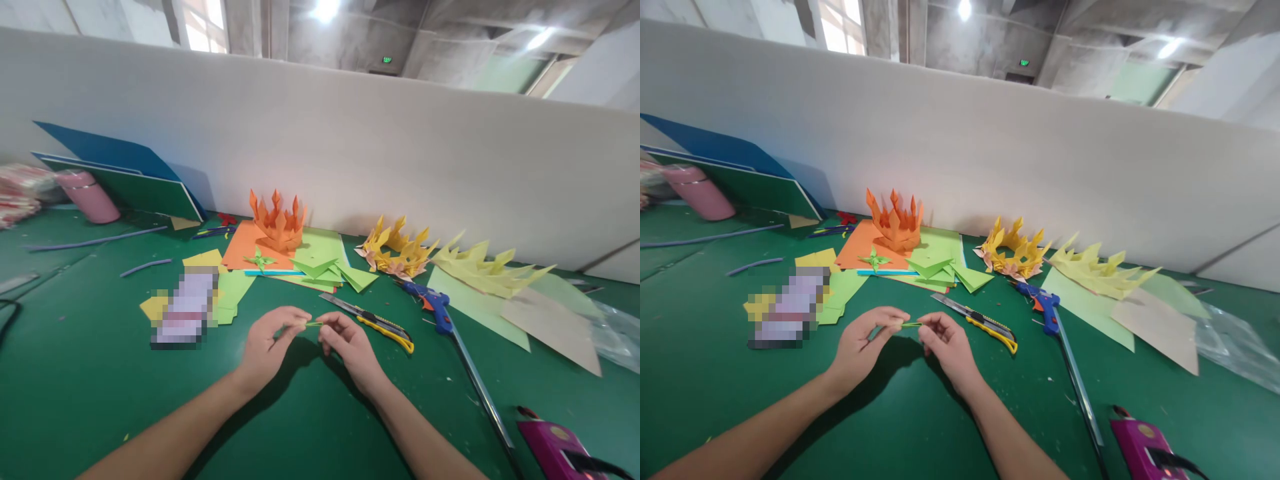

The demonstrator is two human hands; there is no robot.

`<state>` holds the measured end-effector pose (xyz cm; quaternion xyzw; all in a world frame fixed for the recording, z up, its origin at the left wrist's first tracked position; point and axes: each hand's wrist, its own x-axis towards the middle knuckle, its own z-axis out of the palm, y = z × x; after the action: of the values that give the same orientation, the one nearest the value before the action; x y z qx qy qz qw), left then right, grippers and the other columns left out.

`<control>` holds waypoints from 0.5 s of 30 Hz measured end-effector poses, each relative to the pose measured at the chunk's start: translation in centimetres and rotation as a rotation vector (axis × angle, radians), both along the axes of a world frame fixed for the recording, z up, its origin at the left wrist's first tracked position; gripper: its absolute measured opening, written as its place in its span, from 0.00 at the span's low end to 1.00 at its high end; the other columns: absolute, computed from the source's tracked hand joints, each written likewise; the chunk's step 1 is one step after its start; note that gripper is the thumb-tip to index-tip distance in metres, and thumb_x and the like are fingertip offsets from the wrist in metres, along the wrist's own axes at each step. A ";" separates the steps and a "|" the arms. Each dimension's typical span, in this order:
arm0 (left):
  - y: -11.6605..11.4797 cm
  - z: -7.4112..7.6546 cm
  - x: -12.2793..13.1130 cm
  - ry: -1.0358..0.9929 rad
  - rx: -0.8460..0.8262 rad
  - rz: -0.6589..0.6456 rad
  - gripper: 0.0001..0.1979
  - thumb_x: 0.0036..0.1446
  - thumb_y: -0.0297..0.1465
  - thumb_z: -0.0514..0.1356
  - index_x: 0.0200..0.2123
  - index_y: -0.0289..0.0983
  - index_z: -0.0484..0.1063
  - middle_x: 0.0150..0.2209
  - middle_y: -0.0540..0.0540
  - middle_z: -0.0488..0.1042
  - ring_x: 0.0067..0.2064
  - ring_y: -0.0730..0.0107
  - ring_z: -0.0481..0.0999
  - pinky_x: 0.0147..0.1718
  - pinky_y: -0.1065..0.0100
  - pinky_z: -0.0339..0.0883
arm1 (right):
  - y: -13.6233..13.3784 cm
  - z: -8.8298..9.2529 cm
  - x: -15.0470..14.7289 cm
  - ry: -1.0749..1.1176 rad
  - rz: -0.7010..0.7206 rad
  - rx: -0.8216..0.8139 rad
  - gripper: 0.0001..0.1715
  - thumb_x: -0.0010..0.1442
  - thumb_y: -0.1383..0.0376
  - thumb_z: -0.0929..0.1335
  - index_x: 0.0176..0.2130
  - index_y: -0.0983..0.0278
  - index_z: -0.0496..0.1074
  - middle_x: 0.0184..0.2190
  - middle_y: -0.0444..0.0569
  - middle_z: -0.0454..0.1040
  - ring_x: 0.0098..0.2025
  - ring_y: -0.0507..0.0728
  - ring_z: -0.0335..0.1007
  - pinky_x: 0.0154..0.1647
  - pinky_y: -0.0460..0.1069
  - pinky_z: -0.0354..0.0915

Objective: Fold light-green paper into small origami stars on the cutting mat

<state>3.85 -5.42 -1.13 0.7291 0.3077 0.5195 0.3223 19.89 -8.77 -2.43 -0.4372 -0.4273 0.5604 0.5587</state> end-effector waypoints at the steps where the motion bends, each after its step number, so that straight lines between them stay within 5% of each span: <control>1: 0.0 -0.1 -0.1 0.031 0.100 0.008 0.07 0.57 0.28 0.56 0.30 0.39 0.73 0.36 0.46 0.78 0.39 0.68 0.76 0.40 0.65 0.70 | -0.1 0.0 0.0 0.047 0.031 -0.021 0.18 0.47 0.54 0.73 0.34 0.63 0.71 0.22 0.41 0.71 0.22 0.48 0.62 0.25 0.44 0.60; 8: -0.3 0.5 -0.4 0.229 0.493 -0.055 0.08 0.59 0.24 0.54 0.33 0.39 0.73 0.35 0.46 0.75 0.37 0.70 0.73 0.37 0.68 0.68 | -0.5 0.7 -0.2 0.352 0.112 -0.110 0.16 0.47 0.59 0.74 0.36 0.62 0.72 0.30 0.44 0.75 0.31 0.51 0.70 0.38 0.47 0.64; 15: -0.4 0.7 -0.2 0.330 0.527 -0.085 0.09 0.59 0.24 0.53 0.32 0.38 0.72 0.32 0.47 0.74 0.35 0.70 0.71 0.36 0.69 0.65 | -0.5 0.9 -0.1 0.398 0.132 -0.144 0.17 0.44 0.60 0.75 0.34 0.61 0.70 0.29 0.42 0.74 0.32 0.53 0.71 0.39 0.48 0.66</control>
<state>3.69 -5.82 -0.46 0.8743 0.1798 0.4420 0.0892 19.76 -9.29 -1.51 -0.3280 -0.2950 0.7001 0.5615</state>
